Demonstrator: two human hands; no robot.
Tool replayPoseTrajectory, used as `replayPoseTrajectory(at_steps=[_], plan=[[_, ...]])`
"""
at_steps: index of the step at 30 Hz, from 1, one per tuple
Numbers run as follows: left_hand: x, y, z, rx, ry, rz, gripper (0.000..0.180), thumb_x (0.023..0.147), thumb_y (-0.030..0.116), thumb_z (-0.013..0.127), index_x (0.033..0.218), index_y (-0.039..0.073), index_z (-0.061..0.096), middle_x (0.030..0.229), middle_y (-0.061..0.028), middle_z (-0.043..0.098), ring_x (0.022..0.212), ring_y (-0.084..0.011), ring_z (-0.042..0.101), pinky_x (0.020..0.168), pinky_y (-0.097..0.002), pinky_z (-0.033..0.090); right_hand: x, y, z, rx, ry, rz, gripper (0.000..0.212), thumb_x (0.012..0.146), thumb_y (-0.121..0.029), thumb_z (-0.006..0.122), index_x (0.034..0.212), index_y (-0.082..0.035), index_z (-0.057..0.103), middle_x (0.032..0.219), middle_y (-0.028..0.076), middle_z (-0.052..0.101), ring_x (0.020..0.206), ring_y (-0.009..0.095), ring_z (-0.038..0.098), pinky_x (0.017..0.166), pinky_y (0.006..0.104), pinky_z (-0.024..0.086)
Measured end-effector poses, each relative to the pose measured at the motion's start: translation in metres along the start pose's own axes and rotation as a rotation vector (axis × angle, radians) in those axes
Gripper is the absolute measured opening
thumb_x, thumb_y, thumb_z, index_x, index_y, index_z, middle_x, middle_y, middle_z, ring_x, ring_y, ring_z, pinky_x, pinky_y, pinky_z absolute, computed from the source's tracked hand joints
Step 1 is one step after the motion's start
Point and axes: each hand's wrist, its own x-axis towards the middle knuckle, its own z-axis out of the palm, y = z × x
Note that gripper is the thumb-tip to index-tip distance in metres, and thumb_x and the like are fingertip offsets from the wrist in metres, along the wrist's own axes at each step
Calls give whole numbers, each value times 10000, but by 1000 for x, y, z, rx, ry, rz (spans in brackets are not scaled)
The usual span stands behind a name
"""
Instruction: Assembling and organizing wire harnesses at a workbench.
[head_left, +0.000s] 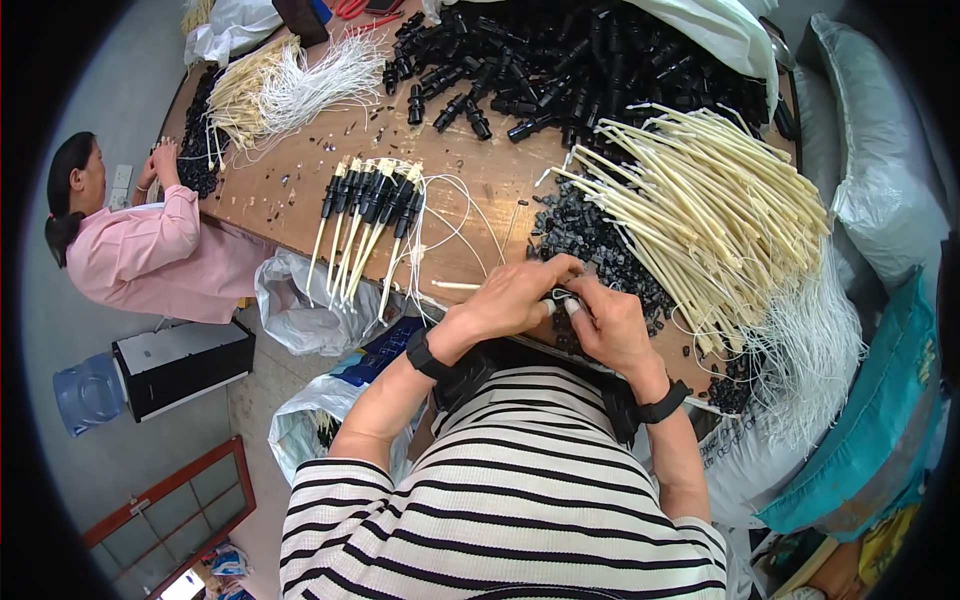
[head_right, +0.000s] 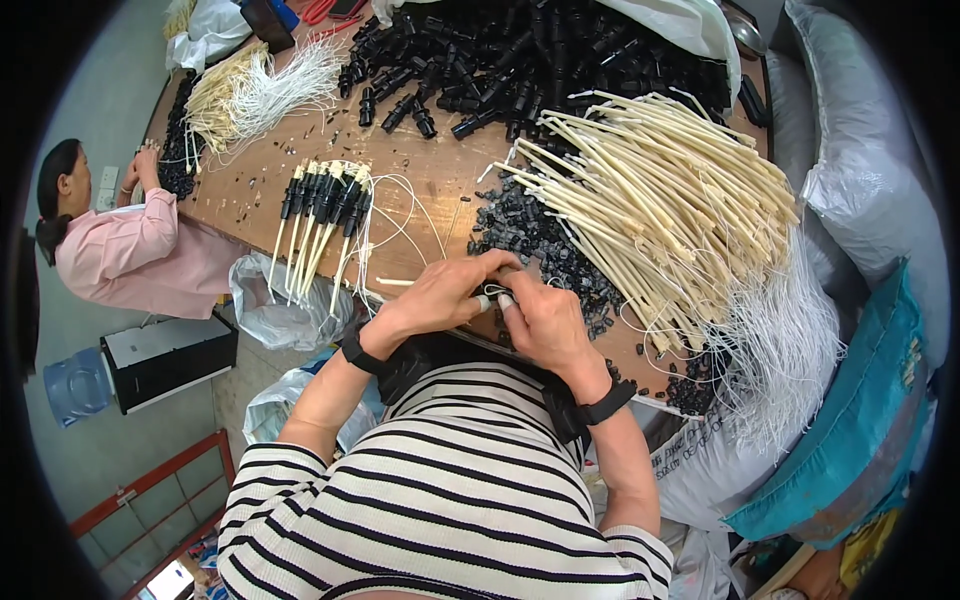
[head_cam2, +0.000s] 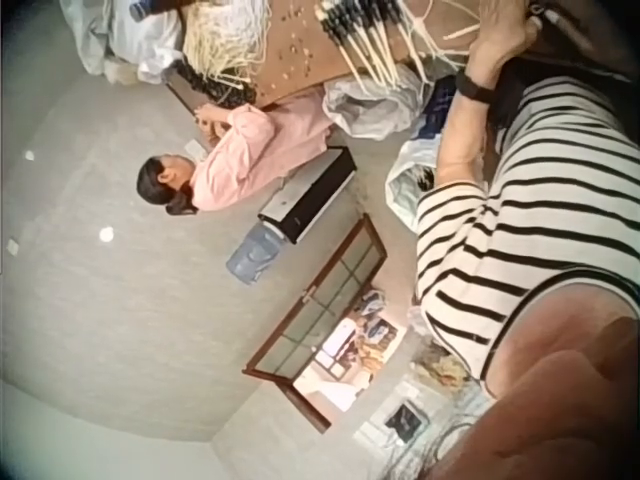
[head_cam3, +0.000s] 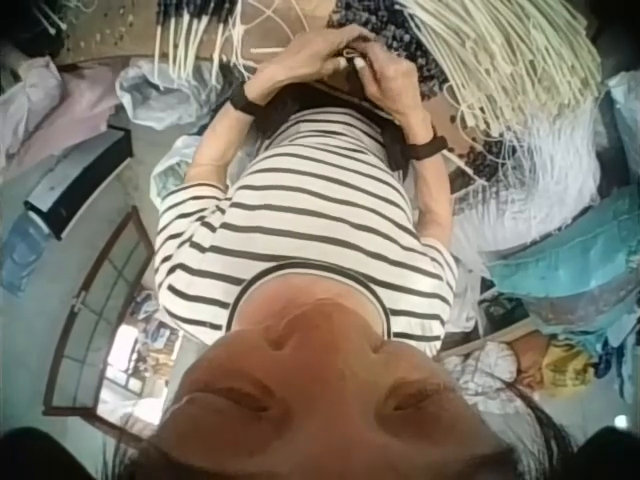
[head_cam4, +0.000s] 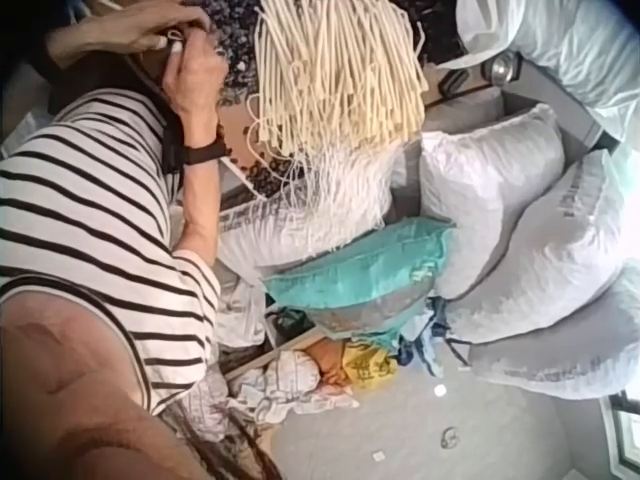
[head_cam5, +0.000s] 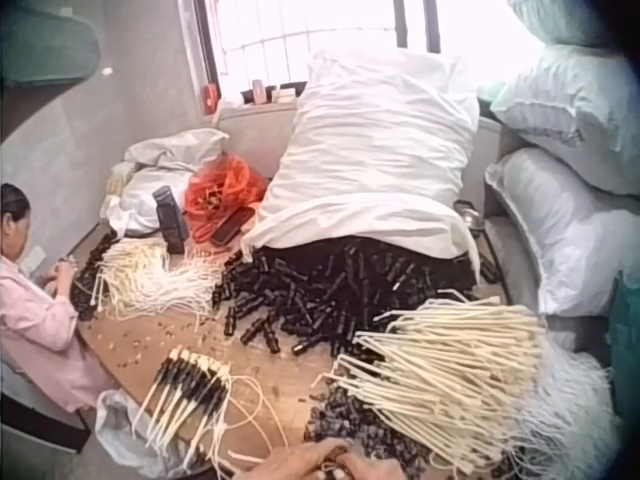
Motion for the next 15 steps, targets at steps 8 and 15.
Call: replayPoseTrajectory(at_steps=[8,15], plan=[[-3,-9,-1,138,368,402,286,625,-62,653,887,52,637,816,-70,602,748,-262,571,673,-350,467,1,-8,-2,21,72,22,208,818,-30,617,1025,-52,608,778,160,638,667,340,641,560,409,505],[21,-23,-11,65,399,149,140,697,-31,668,821,32,645,843,-76,619,809,-265,614,702,-362,508,-7,6,9,-11,135,258,113,853,-139,597,908,-77,674,625,139,612,568,313,623,535,371,485]])
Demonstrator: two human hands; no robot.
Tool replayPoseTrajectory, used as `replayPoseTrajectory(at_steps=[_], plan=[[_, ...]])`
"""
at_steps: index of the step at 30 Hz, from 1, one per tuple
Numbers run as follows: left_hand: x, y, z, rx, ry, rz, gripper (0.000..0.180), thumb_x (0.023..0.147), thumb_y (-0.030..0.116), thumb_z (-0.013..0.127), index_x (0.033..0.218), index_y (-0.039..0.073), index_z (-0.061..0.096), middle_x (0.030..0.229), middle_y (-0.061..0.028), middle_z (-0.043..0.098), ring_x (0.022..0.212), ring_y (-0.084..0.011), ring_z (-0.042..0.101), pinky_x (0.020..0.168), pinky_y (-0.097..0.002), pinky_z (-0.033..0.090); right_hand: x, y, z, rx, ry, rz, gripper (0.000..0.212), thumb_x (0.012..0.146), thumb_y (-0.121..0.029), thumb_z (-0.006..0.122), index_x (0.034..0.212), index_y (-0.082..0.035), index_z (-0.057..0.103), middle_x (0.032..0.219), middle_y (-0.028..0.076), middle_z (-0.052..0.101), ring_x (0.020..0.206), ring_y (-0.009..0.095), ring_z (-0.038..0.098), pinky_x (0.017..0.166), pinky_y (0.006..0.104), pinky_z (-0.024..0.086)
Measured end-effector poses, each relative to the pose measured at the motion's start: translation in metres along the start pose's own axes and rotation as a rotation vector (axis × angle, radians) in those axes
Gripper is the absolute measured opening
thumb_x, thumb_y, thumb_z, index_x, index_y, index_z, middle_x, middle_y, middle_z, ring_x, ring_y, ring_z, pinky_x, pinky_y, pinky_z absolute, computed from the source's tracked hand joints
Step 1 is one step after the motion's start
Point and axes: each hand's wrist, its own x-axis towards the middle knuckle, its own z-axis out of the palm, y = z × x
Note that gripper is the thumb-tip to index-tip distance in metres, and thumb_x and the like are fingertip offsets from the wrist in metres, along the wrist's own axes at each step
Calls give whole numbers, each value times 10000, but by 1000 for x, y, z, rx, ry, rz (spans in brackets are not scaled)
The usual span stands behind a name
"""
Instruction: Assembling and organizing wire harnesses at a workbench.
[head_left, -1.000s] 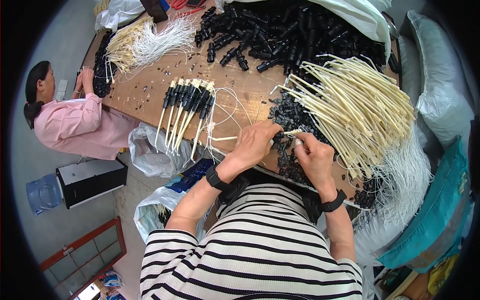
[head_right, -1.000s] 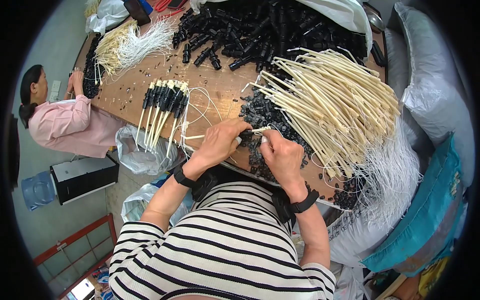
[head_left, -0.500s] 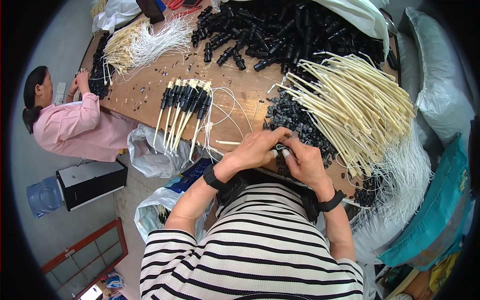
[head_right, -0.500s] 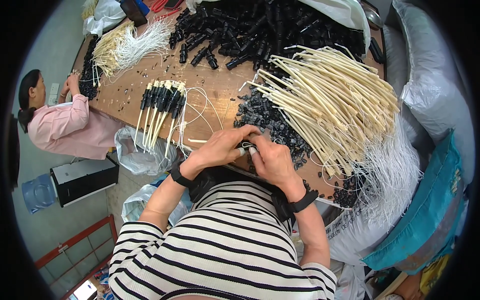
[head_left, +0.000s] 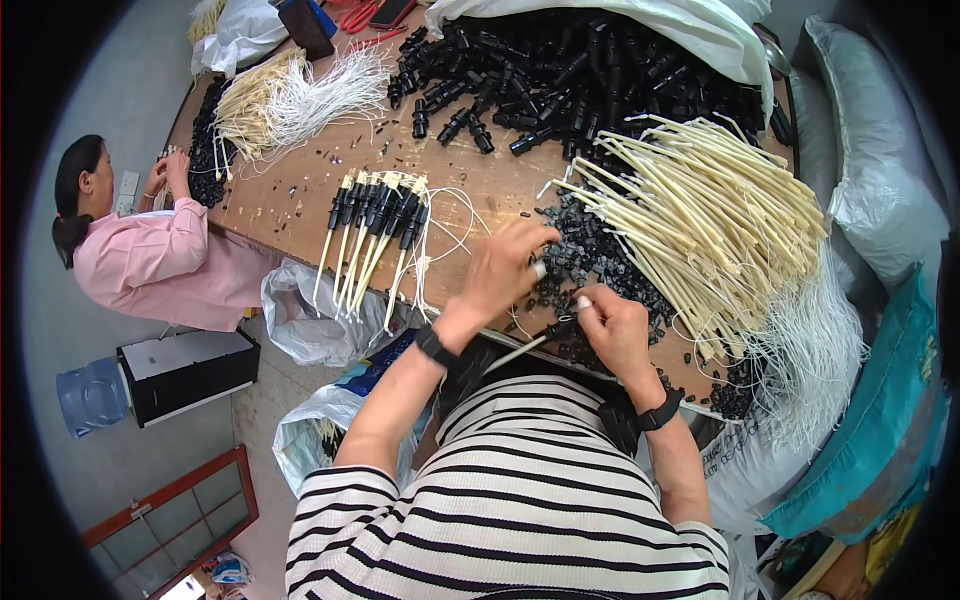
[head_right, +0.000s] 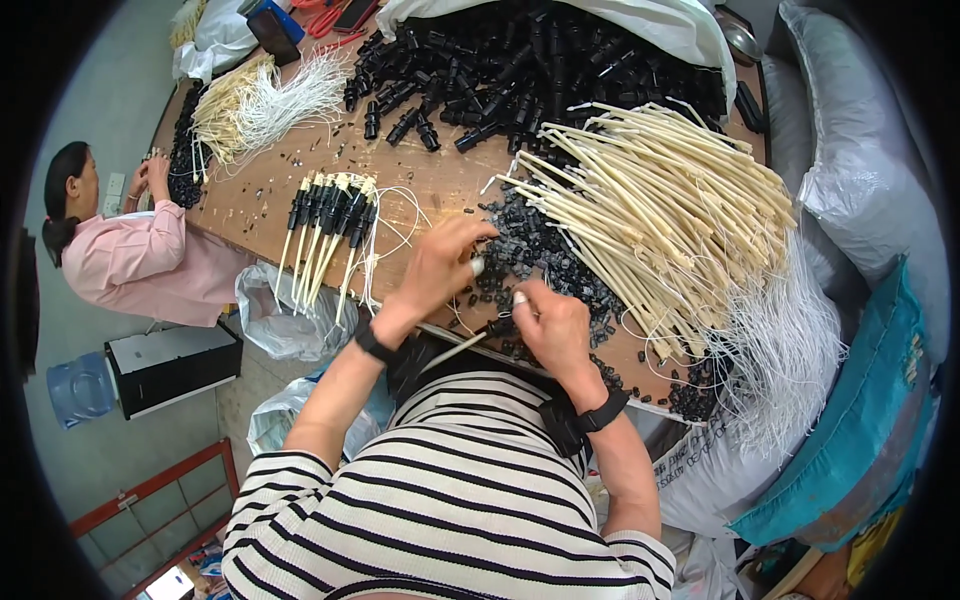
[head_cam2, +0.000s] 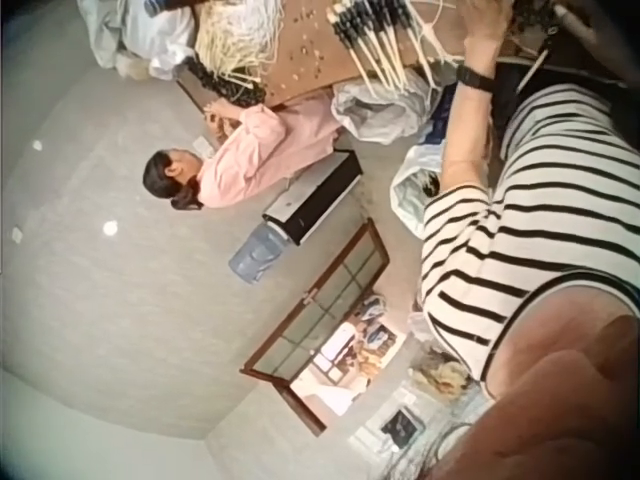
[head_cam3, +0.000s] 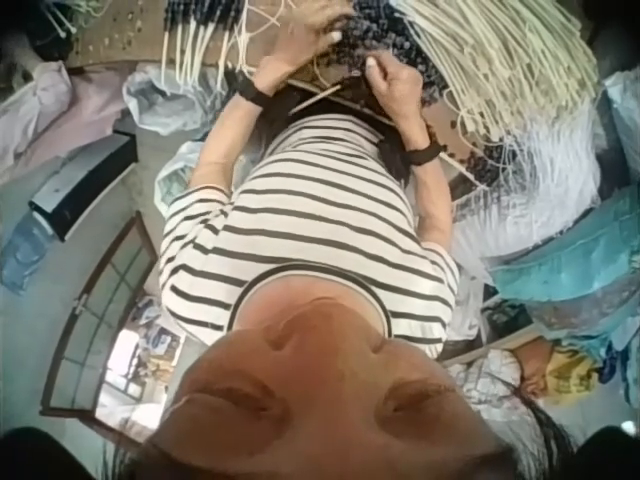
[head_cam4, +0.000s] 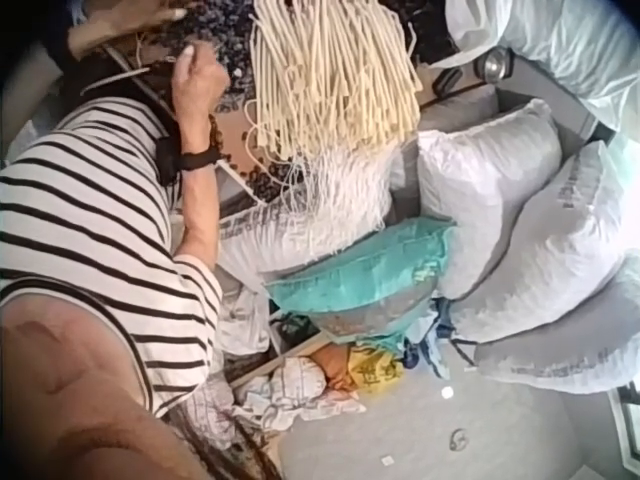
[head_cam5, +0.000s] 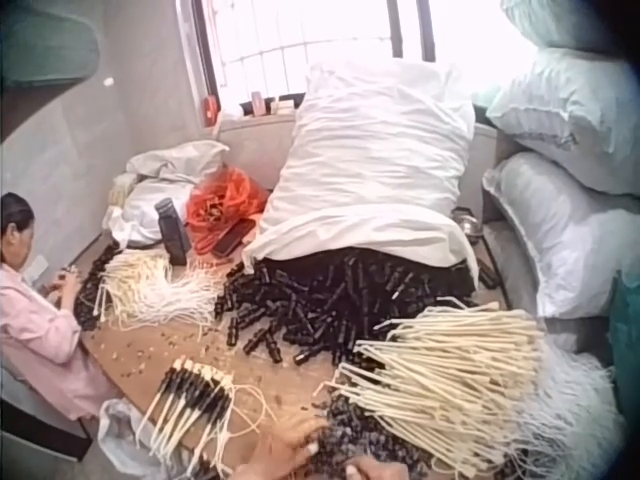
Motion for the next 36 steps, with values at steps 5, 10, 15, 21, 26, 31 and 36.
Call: replayPoseTrajectory(at_steps=[5,10,15,21,26,31,36], plan=[[9,-39,-13,210,-79,-8,228,723,-33,647,923,68,690,899,-75,632,742,-200,602,654,-301,499,-3,15,-3,46,-48,33,142,876,-128,608,947,-33,686,556,77,559,464,138,497,480,291,404],[-11,-27,-36,143,-63,-33,312,714,-13,650,1012,73,686,943,-44,641,826,-163,594,648,-279,515,1,10,-1,40,-93,43,150,881,-150,614,941,-36,690,561,106,551,465,166,516,483,308,403],[-29,20,-6,115,-245,7,286,674,62,679,956,100,650,889,-33,629,844,-216,568,768,-356,425,7,9,1,28,-110,43,152,886,-162,617,944,-42,690,580,136,552,473,209,529,488,331,407],[-41,11,18,124,-237,-4,231,658,76,694,877,103,629,777,-9,612,814,-221,562,796,-368,387,5,6,-3,10,-156,70,145,859,-178,595,911,-76,684,619,177,591,586,351,612,543,414,462],[-43,5,19,5,-123,14,96,680,40,675,757,75,630,725,-33,599,740,-227,556,753,-345,413,8,0,-15,45,-392,62,157,826,-162,615,938,-77,687,581,150,562,519,314,574,515,387,446],[-40,5,16,-105,-89,0,110,677,20,687,765,66,640,748,-40,610,734,-228,570,694,-328,443,8,3,-14,103,-346,-9,155,817,-130,632,939,-55,690,572,121,531,486,227,519,495,338,411],[-33,14,14,-211,-75,153,110,698,28,718,773,67,648,792,-28,617,741,-209,576,678,-313,448,5,4,-10,94,-264,-171,135,813,-106,650,907,-16,684,558,86,494,469,140,471,488,297,386]])
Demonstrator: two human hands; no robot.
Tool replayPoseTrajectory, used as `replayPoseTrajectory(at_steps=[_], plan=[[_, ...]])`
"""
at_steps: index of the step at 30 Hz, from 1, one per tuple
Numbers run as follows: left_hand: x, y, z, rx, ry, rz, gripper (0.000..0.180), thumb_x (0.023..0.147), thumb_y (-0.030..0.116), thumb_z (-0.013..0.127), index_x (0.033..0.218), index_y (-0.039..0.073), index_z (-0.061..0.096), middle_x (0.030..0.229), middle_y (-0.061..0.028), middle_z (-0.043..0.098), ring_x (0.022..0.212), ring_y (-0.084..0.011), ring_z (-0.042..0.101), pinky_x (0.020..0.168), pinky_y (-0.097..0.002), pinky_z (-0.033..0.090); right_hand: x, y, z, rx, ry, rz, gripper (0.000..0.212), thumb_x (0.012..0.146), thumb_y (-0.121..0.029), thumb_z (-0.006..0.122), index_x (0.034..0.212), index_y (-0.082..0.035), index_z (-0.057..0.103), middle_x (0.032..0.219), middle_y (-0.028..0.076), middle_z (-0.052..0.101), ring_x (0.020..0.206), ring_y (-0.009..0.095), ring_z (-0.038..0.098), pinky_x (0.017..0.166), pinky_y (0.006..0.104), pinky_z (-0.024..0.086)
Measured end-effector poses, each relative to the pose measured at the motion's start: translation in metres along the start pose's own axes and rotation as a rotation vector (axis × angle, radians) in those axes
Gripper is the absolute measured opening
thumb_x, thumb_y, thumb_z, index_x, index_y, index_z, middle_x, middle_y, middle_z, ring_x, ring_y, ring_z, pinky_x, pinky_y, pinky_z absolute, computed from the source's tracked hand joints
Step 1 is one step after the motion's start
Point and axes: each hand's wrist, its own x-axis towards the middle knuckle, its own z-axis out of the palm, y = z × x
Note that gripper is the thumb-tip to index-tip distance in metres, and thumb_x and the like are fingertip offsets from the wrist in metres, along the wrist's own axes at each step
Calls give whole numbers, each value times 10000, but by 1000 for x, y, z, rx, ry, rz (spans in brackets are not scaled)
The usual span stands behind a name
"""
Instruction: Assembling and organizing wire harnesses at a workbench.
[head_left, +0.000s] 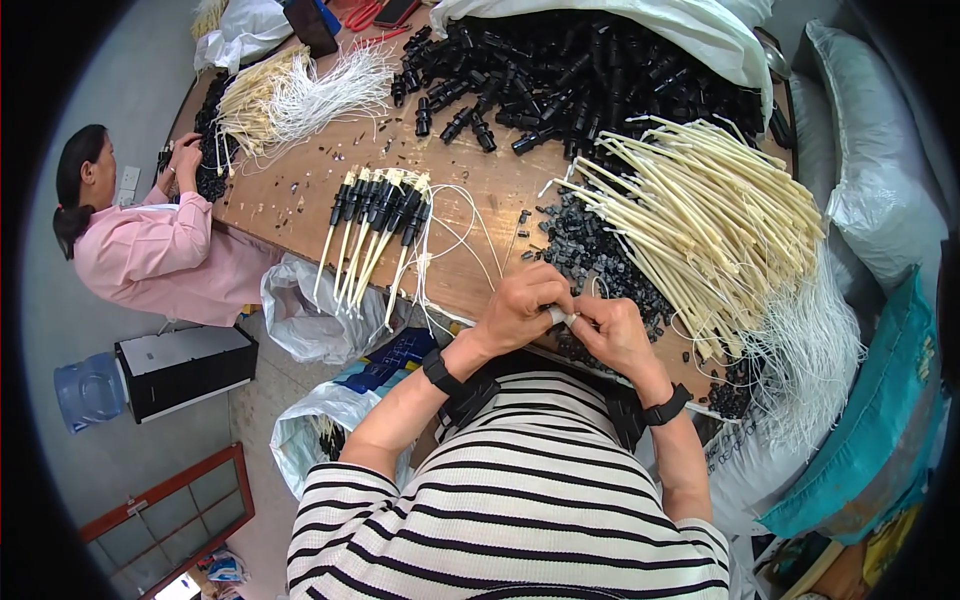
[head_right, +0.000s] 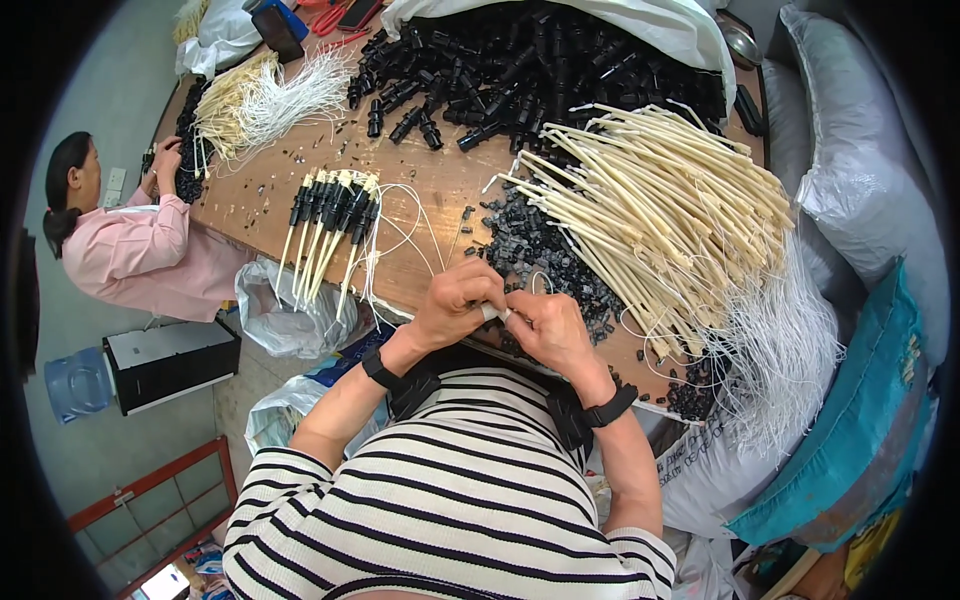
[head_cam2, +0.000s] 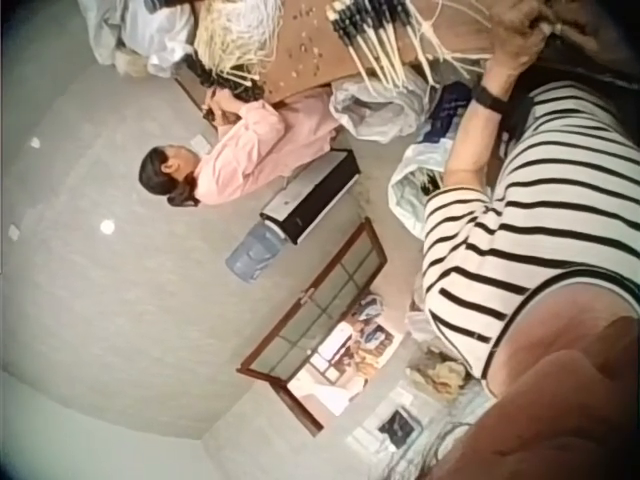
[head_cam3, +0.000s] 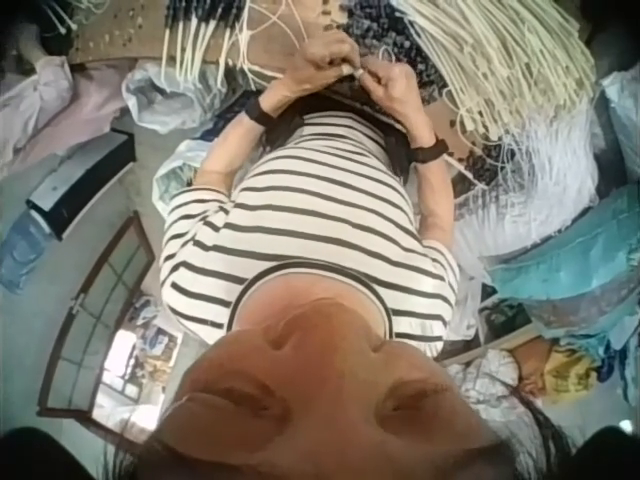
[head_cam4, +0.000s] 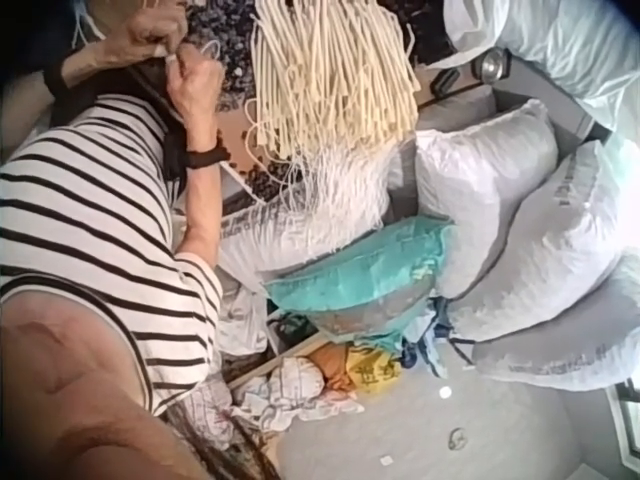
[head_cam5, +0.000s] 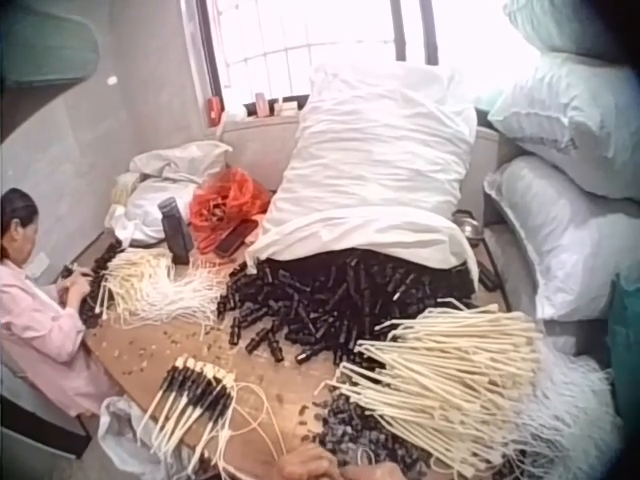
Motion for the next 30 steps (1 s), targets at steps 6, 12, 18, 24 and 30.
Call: replayPoseTrajectory(at_steps=[6,12,18,24,30], plan=[[7,-9,-15,-57,-73,41,94,717,34,719,776,73,657,825,-29,619,769,-194,584,683,-323,451,1,1,-4,307,1,138,133,812,-114,638,906,-39,694,646,149,602,518,239,589,523,322,458],[14,-17,-37,363,41,-159,268,735,51,684,1001,79,658,919,-76,657,838,-256,617,747,-364,494,0,-3,-1,87,94,111,133,835,-96,625,904,-10,699,607,83,608,508,132,545,512,283,435],[-5,-34,-79,722,46,-483,232,779,62,668,1007,76,628,810,-102,666,723,-260,648,655,-383,515,-6,16,-10,439,211,465,98,857,-70,622,845,16,669,562,-80,460,522,0,351,470,203,270],[32,-53,-32,524,51,-145,292,761,-63,629,1028,55,643,810,-87,601,725,-224,614,641,-339,504,-1,10,-4,497,280,488,101,868,-67,614,836,17,658,575,-105,444,522,-14,325,468,200,236],[26,-47,-32,248,89,-355,237,720,-81,608,920,28,672,850,-105,631,737,-240,615,650,-332,480,-4,25,0,556,375,525,103,872,-70,618,831,11,665,581,-113,461,522,-16,331,470,192,247]])
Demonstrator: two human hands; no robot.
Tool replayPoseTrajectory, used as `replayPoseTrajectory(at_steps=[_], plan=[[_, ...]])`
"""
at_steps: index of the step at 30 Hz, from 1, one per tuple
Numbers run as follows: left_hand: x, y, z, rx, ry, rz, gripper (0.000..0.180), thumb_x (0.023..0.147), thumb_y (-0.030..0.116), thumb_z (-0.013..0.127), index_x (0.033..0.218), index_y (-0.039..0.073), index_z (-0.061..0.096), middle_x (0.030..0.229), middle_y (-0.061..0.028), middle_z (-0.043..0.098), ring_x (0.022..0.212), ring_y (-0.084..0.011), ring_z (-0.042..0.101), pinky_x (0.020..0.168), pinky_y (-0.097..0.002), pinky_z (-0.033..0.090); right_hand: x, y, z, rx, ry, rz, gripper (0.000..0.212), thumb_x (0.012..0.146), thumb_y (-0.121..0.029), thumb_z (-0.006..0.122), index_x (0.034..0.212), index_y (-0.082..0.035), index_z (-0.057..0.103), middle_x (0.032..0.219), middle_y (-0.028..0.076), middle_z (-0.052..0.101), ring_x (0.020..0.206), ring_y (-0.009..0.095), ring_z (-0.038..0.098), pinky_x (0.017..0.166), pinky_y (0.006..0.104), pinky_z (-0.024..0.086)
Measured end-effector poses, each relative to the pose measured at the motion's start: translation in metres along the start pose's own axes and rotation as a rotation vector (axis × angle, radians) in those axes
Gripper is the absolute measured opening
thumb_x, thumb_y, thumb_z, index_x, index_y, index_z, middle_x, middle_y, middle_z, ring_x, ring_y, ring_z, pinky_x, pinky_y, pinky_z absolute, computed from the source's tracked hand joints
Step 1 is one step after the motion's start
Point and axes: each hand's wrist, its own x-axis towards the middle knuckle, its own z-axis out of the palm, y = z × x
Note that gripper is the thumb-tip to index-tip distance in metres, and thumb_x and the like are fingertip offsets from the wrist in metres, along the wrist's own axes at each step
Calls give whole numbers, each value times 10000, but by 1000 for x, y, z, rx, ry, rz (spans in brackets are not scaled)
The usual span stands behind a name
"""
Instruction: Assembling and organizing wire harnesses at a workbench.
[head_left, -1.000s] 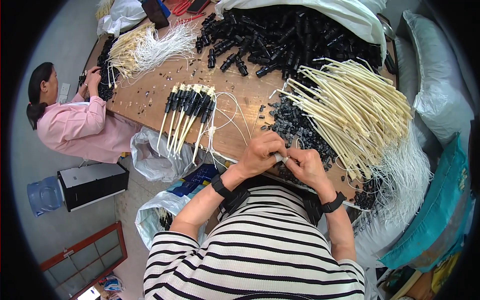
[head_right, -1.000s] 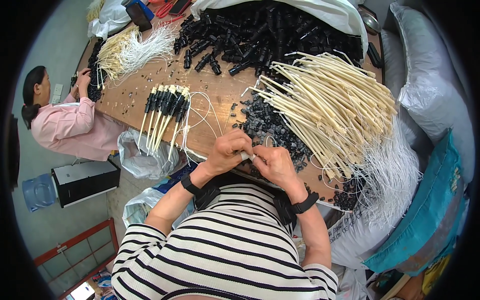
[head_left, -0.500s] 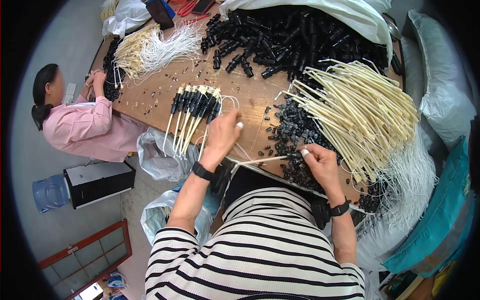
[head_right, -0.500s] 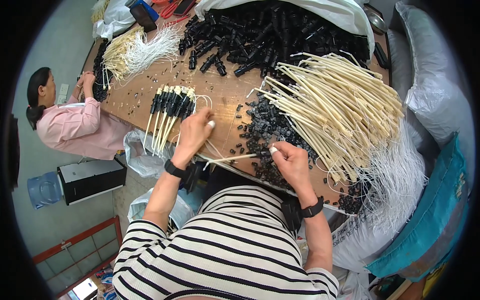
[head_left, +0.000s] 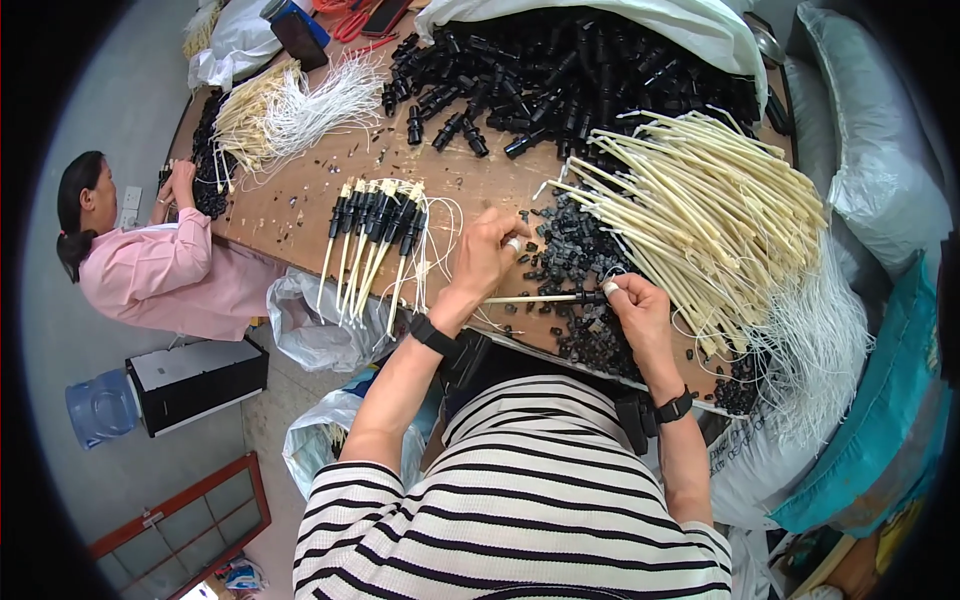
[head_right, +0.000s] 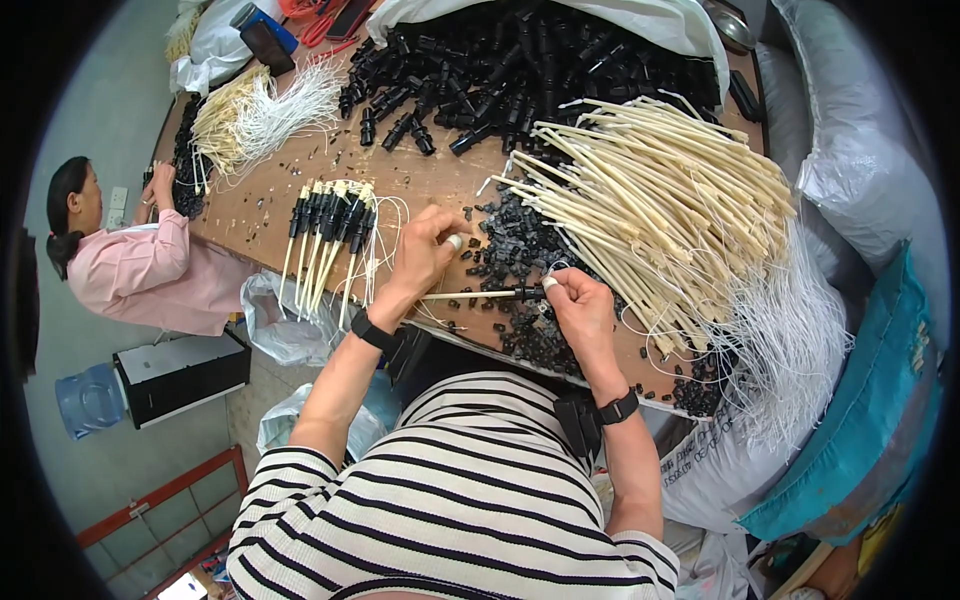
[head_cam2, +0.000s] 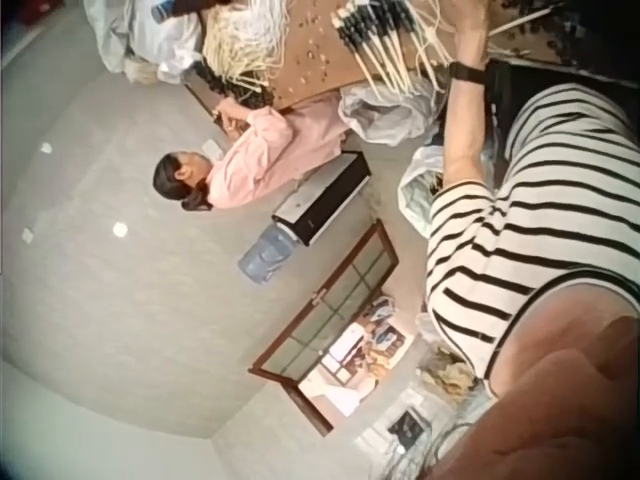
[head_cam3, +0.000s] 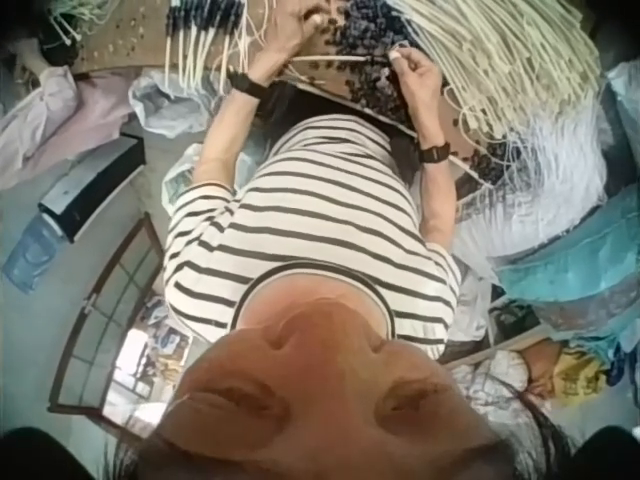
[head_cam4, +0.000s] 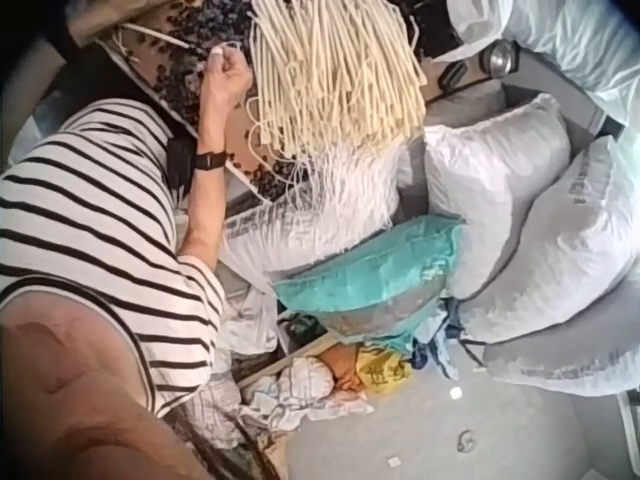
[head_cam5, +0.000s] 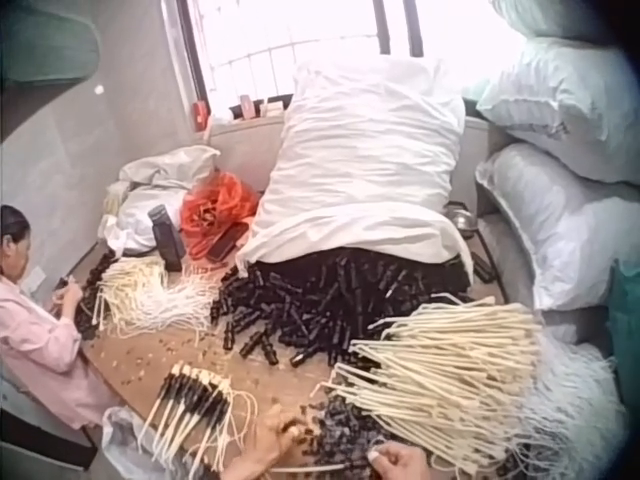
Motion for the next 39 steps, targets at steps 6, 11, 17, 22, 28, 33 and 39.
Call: replayPoseTrajectory(at_steps=[6,11,17,22,28,33,39], plan=[[-4,9,-7,162,78,76,228,697,-84,614,884,40,651,805,-81,605,731,-243,591,649,-332,467,0,-5,3,-28,-28,-6,105,872,-74,623,826,9,668,584,-108,483,524,-18,346,471,191,254],[-3,16,-1,184,-35,237,324,661,-96,615,948,55,617,731,-66,527,709,-238,534,651,-357,444,-1,1,3,-32,-31,-5,110,877,-79,626,824,9,667,581,-106,480,526,-19,346,474,193,253],[-11,10,2,121,-48,127,319,665,-93,620,953,44,617,765,-79,573,732,-242,580,671,-341,467,-1,1,5,5,-50,6,113,874,-90,637,820,3,670,573,-109,465,524,-13,348,475,205,260],[-19,57,11,-92,-43,174,353,664,-83,632,994,44,637,804,-98,618,773,-264,611,695,-337,491,3,-9,15,-152,-30,-3,127,856,-105,656,811,11,682,549,-69,502,508,6,385,461,218,294],[-23,66,30,28,104,345,452,628,-80,635,1061,51,649,843,-107,638,801,-294,617,699,-356,501,2,-15,22,92,-163,-18,117,878,-69,615,921,19,678,619,-27,602,551,8,493,495,194,368],[-20,71,30,-92,61,174,397,673,-60,654,1056,46,657,824,-80,641,764,-220,633,674,-307,507,-1,-15,22,254,-121,-19,106,895,-76,613,916,12,669,647,-13,628,570,16,520,517,190,381],[-23,52,31,-211,-97,-177,330,714,3,666,1043,33,658,830,-60,642,761,-158,638,673,-274,512,-6,-19,19,-175,-77,-219,75,867,-83,645,877,-15,676,591,-13,605,517,19,499,481,202,378]])
